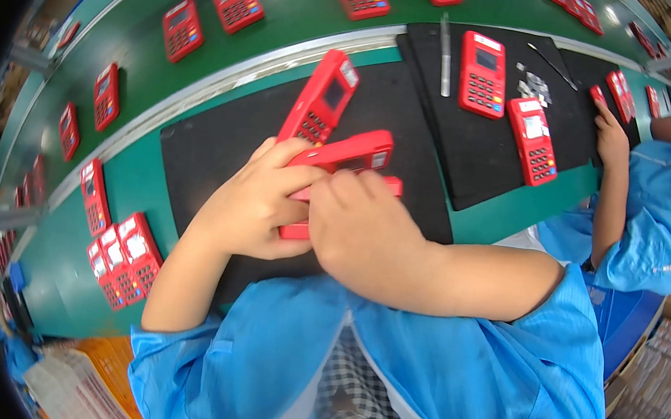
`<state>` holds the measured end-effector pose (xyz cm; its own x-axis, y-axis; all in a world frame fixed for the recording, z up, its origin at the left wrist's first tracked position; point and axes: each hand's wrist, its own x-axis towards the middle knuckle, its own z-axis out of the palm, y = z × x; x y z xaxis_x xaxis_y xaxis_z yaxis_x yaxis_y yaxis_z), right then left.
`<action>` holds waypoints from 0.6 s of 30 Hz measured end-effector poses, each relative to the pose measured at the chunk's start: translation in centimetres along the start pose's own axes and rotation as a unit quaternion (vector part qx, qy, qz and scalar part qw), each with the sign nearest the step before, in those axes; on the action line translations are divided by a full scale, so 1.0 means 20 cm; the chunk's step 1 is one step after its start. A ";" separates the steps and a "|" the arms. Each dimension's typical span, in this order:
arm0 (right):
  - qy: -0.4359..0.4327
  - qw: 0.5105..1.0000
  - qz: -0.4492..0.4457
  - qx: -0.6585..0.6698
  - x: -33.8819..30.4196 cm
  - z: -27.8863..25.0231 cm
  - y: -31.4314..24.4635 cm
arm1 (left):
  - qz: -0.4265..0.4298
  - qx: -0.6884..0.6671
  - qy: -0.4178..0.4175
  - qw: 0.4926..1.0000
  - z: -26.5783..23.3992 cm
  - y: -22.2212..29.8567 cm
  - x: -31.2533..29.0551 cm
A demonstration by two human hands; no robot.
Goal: Assembling and inspecting red handheld electronic devices on a production line using tweezers.
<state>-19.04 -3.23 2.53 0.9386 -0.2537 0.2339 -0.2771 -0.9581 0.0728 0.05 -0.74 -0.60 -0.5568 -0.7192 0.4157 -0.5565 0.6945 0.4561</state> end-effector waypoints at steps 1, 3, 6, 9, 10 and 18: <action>-0.029 0.999 -0.005 0.015 -0.03 0.01 0.00 | -0.011 0.011 -0.012 1.000 0.00 0.00 0.01; -0.003 0.996 0.013 0.084 -0.07 0.01 0.08 | 0.002 0.017 -0.004 1.000 0.01 -0.01 0.01; 0.044 0.943 0.042 0.326 -0.11 -0.02 0.24 | 0.014 0.019 0.011 1.000 0.02 -0.01 0.02; 0.144 0.951 0.151 0.228 -0.18 -0.03 0.66 | 0.001 0.015 0.007 1.000 0.03 -0.02 0.00; 0.185 0.907 0.331 0.183 -0.24 0.00 0.84 | 0.000 0.015 0.005 1.000 0.03 -0.01 0.00; 0.029 0.892 0.438 0.106 -0.46 0.22 1.50 | -0.011 0.013 -0.001 1.000 0.00 -0.01 0.04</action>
<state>-35.13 -30.24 -1.68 0.3670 -0.9162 0.1610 -0.8480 -0.4007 -0.3470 -0.25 -1.50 -0.38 -0.5447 -0.7346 0.4045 -0.5853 0.6785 0.4440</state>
